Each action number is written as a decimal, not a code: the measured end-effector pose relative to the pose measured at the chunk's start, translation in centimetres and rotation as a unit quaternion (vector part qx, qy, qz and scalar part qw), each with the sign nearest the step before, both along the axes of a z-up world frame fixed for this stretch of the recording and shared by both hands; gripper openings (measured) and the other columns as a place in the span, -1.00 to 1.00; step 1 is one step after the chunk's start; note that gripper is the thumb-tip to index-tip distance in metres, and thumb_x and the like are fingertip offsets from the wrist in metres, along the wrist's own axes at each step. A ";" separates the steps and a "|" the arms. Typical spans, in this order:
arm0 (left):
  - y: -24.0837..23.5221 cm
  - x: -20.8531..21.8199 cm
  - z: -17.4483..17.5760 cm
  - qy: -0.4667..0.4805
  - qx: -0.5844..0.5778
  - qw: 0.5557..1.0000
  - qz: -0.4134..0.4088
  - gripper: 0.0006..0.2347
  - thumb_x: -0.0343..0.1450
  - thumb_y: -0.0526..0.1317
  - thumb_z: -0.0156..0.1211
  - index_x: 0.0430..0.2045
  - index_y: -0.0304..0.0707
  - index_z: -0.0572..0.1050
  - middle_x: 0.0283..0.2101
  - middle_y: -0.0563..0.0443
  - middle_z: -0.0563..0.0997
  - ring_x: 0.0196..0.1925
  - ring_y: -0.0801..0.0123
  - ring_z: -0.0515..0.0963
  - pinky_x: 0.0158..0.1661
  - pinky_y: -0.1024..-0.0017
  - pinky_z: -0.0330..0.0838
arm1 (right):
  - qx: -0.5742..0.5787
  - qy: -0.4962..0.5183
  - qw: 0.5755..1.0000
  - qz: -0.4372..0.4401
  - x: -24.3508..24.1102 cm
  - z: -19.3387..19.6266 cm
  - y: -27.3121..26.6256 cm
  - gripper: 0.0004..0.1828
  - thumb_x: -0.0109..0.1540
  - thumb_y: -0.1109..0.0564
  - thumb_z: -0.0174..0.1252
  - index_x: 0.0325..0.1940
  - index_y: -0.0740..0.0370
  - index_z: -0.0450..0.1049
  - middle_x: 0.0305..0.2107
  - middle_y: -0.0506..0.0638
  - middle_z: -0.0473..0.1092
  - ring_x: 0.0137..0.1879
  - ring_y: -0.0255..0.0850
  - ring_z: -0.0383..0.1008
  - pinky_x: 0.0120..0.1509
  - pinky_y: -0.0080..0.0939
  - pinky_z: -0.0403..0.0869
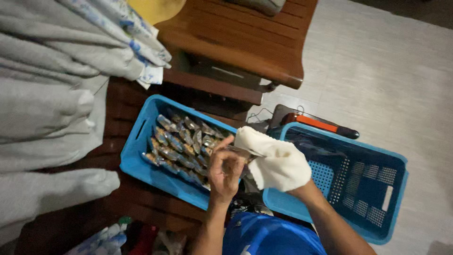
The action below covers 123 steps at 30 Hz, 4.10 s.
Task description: The person seals clear plastic pouches containing nuts using a heat sealer, moves the sealed pouches into a blue crate, and then cleans the workspace with a white cloth.
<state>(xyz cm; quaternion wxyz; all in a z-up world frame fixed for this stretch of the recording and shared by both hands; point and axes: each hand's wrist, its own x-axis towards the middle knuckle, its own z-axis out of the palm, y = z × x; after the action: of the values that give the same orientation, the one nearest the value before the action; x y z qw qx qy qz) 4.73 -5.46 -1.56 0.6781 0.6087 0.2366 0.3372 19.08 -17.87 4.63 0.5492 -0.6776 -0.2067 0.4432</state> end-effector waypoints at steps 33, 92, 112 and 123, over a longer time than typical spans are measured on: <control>-1.5 1.4 3.3 0.199 0.244 0.948 -0.041 -0.95 0.34 -0.37 0.17 -0.47 -0.40 0.55 -0.07 -0.13 0.70 -0.10 0.13 0.70 -0.04 0.29 0.53 | -0.010 -0.063 0.997 -0.034 -1.0 -0.4 -2.1 -0.76 0.19 0.19 0.23 -0.08 0.30 0.61 -0.27 0.16 0.55 -0.16 0.02 0.50 -0.09 -0.04 0.47; -16.4 9.1 -16.6 0.204 -0.106 0.973 0.033 -0.80 0.52 -0.18 0.14 -0.10 -0.31 0.57 -0.23 -0.04 0.69 -0.32 0.41 0.69 -0.30 0.45 0.61 | -0.079 0.040 0.996 -0.010 10.9 2.6 -20.2 -0.23 -0.11 0.32 0.36 0.23 0.27 0.49 0.20 0.02 0.50 -0.19 -0.42 0.43 -0.17 -0.35 0.50; 2.1 -6.0 -29.4 0.526 0.494 0.666 -0.190 -0.76 0.45 -0.07 0.00 -0.15 -0.05 0.59 0.22 -0.16 0.42 0.41 -0.31 0.14 0.28 -0.21 0.11 | -0.010 0.015 0.992 0.127 -2.7 2.9 2.2 -0.13 -0.06 0.34 0.32 0.37 0.34 0.32 0.01 -0.09 0.48 -0.12 -0.42 0.37 -0.02 -0.44 0.46; -1.1 -5.5 -2.0 0.332 -0.008 0.943 0.006 -0.81 0.51 -0.15 0.04 -0.28 -0.35 0.41 -0.28 -0.28 0.61 -0.20 0.01 0.62 -0.18 0.12 0.48 | 0.127 -0.296 0.932 0.168 -7.9 -2.4 9.0 -0.13 -0.03 0.17 0.36 0.36 0.35 0.30 -0.08 -0.04 0.46 -0.14 -0.31 0.40 -0.03 -0.31 0.47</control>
<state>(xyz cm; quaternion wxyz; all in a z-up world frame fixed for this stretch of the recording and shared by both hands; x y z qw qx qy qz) -0.74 -6.55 -3.51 0.5638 0.6794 0.4546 0.1178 11.18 -8.90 2.18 0.4619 -0.6580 -0.5256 0.2782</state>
